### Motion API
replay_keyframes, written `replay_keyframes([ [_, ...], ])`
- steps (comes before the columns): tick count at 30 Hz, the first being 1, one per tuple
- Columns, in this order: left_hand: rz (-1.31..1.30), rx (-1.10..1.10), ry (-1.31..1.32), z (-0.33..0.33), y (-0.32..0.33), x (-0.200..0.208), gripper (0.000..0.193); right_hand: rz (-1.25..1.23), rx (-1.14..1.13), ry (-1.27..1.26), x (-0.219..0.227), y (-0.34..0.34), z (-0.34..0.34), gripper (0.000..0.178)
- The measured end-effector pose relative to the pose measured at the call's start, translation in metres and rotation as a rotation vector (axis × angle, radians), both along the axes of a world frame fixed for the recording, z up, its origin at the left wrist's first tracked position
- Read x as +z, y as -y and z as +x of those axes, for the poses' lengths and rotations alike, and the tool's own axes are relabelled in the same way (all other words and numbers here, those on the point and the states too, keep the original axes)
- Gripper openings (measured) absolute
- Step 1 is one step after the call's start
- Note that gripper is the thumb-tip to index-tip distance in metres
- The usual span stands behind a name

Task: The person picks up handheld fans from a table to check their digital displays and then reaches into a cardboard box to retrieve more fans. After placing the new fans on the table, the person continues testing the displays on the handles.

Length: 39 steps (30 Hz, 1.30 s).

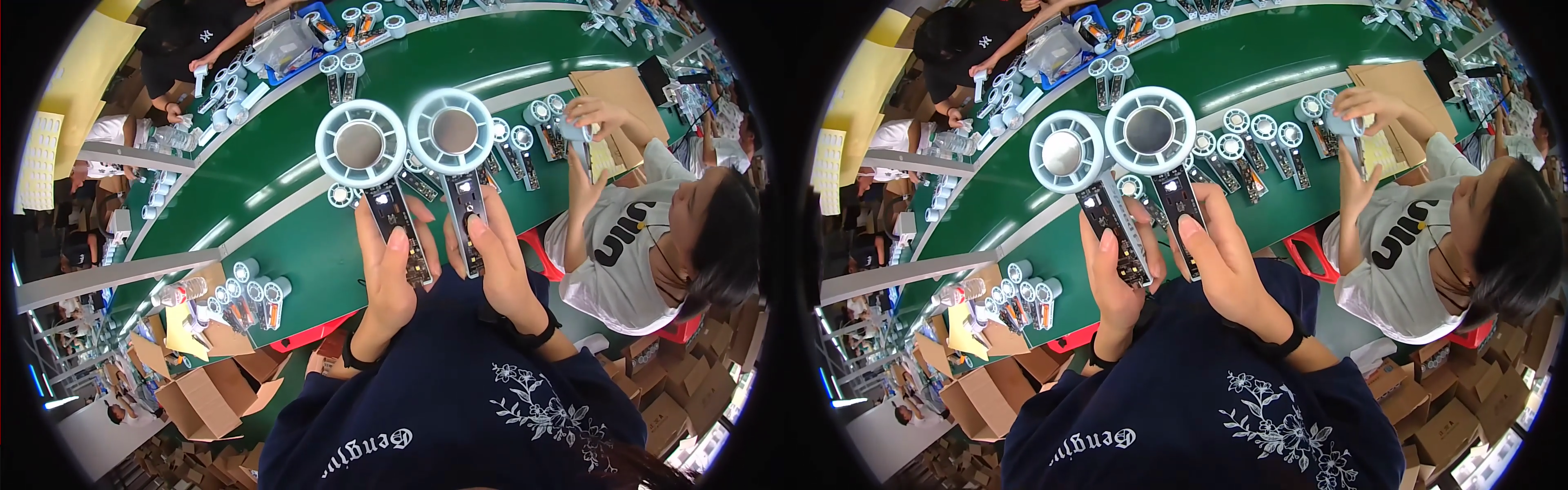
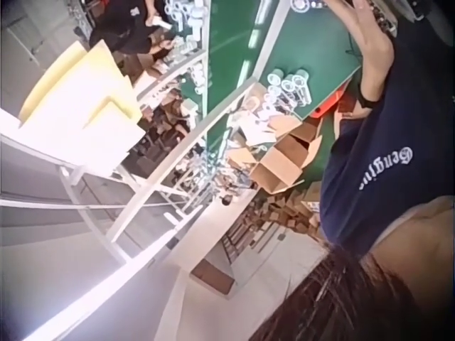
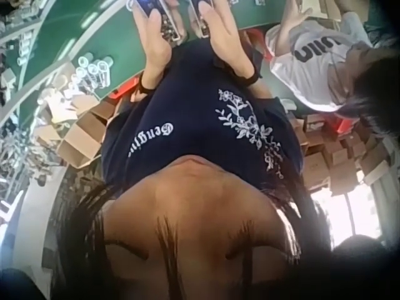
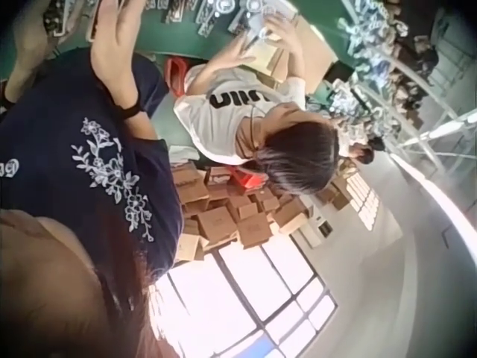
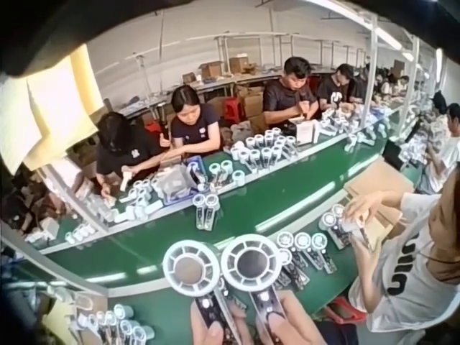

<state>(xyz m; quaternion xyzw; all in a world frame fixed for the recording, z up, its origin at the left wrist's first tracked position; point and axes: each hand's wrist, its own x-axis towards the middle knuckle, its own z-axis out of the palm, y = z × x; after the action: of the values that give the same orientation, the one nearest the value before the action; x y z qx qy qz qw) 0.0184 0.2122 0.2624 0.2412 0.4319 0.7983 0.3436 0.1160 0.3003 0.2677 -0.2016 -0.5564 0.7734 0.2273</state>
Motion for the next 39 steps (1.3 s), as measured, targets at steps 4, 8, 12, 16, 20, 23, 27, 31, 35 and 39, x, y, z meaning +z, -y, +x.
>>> replay_keyframes([
  [4,-0.018,-0.008,-0.006,-0.001,-0.002,0.001,0.04,-0.021,-0.007,0.003,0.0,-0.002,-0.002,0.034],
  [8,-0.004,-0.004,0.004,0.0,-0.003,0.0,0.04,-0.03,-0.005,0.006,0.0,-0.003,-0.002,0.034],
  [12,-0.04,0.002,-0.069,0.0,-0.003,-0.003,0.039,-0.001,-0.004,-0.005,0.0,-0.005,-0.004,0.034],
  [16,-0.045,0.008,-0.038,0.002,-0.003,-0.006,0.04,0.01,-0.017,-0.013,-0.001,-0.004,-0.003,0.036],
  [20,-0.019,0.008,-0.033,0.003,-0.001,-0.007,0.041,-0.026,-0.029,-0.004,-0.001,-0.003,-0.003,0.038],
  [23,-0.036,0.011,-0.041,0.004,-0.001,-0.008,0.042,-0.022,-0.032,0.01,-0.001,-0.002,-0.003,0.038],
  [27,-0.041,0.012,-0.051,0.004,-0.003,-0.008,0.042,0.004,-0.026,0.003,-0.002,-0.004,-0.003,0.039],
  [31,-0.048,0.024,-0.057,0.004,-0.004,-0.009,0.04,-0.01,-0.063,-0.008,0.001,-0.003,-0.005,0.035],
  [35,-0.059,0.023,0.003,0.002,-0.008,-0.009,0.038,-0.019,-0.098,0.011,-0.003,-0.007,-0.006,0.031],
  [39,-0.097,0.027,0.029,0.002,-0.006,-0.011,0.037,-0.032,-0.133,-0.006,-0.008,-0.007,-0.006,0.027],
])
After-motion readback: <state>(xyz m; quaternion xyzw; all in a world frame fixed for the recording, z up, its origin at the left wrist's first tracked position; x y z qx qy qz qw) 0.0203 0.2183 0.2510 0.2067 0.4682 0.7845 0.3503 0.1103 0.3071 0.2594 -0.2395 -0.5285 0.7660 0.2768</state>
